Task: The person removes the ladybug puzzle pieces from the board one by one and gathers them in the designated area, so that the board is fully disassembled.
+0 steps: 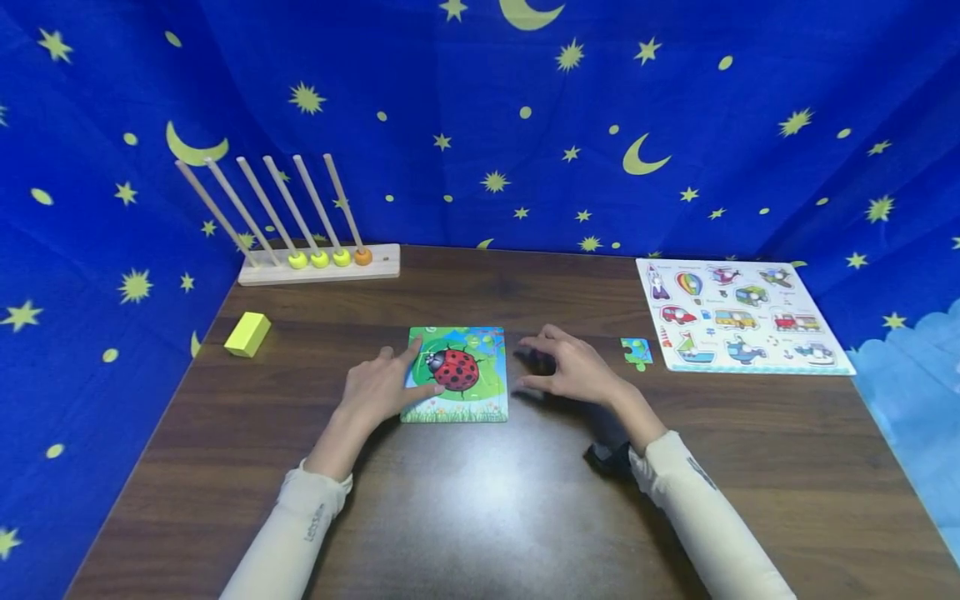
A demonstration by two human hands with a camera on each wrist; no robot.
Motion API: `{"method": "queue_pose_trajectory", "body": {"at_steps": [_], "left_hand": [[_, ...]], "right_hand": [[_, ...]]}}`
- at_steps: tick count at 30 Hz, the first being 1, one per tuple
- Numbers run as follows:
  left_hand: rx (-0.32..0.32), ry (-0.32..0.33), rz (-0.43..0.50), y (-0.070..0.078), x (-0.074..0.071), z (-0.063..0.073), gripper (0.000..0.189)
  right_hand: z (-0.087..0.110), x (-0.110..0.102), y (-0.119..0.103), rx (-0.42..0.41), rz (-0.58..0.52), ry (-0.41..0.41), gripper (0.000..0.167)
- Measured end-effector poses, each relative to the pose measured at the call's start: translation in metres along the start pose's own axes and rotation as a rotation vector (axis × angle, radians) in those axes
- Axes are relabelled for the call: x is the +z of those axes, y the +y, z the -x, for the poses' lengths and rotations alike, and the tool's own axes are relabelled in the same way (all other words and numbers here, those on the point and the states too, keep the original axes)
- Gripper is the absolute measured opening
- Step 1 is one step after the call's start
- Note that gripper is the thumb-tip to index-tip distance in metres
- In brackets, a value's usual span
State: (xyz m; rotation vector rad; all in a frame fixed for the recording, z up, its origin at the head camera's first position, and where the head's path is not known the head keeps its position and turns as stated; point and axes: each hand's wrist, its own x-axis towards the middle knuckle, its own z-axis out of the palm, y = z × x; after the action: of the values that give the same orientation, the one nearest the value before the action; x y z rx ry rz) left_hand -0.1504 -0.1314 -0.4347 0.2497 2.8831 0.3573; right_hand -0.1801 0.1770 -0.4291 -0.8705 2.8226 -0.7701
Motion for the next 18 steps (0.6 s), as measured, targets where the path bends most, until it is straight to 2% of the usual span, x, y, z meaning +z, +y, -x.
{"method": "queue_pose_trajectory", "body": {"at_steps": [9,15,18], "left_hand": [[-0.024,-0.037,0.032,-0.001,-0.001,-0.003,0.095],[-0.026,-0.040,0.031,-0.002,-0.002,-0.003,0.095],[-0.025,-0.040,0.028,-0.002,-0.003,-0.003,0.094]], "right_hand": [[-0.027,0.020,-0.017,0.012,-0.033,-0.023,0.065],[-0.045,0.033,-0.025,0.056,-0.049,0.001,0.058],[-0.052,0.037,-0.029,0.078,-0.051,-0.013,0.055]]}}
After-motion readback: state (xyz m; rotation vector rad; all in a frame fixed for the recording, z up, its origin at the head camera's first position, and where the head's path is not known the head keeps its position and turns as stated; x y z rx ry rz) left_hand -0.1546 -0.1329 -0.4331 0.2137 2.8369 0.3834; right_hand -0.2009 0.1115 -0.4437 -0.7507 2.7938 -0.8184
